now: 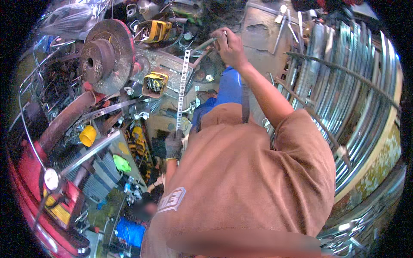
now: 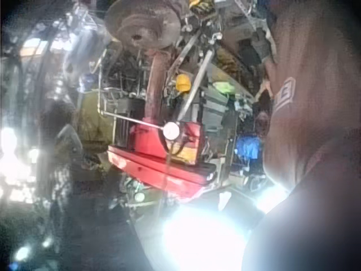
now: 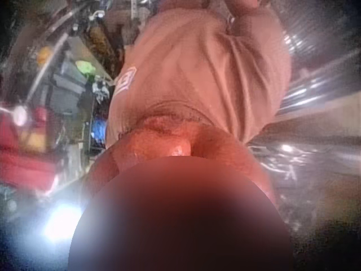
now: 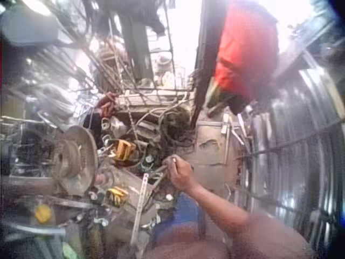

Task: The person uses a drill press to drill holes into a perforated metal strip. They repeatedly position the strip under the drill, lower the drill head to make a hole, then lift and reposition the strip for the next hole. The person handles the metal strip with gloved hands and operates the drill press lever.

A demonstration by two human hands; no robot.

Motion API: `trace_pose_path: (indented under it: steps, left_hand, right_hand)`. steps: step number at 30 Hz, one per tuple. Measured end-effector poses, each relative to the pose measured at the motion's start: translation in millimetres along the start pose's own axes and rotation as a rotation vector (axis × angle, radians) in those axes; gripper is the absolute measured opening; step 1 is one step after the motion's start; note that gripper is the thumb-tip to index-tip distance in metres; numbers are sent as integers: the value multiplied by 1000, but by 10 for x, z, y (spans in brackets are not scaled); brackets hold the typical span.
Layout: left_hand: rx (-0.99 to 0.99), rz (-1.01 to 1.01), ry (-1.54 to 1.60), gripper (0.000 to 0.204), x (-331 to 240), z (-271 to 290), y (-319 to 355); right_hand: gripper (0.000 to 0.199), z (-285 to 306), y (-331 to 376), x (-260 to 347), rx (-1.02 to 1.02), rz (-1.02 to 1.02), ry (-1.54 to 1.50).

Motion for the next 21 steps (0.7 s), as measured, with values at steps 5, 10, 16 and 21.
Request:
trace_pose_path:
  steps: [5, 10, 16, 21]
  left_hand:
    - [69, -162, -89, 44, -556, 221, 130]
    - [47, -524, -212, 48, -792, 444, 328]
    - [-9, -769, -240, 50, -526, 647, 426]
    - [-49, -724, -261, 51, -312, 707, 398]
  right_hand:
    - [24, 274, 1073, 516, -54, 156, 85]
    - [23, 190, 1886, 845, -164, 144, 100]
    - [25, 154, 2271, 1105, -166, 192, 98]
    - [16, 3, 2341, 1155, -8, 487, 343]
Point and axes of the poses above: each hand's wrist, its own y-axis away from the middle knuckle, its own z-axis out of the back of the hand, x = y × z, the point moved 2 cm from there along -y, towards the middle knuckle, and after that the axes turned 13 degrees about y, right-handed, at the moved point
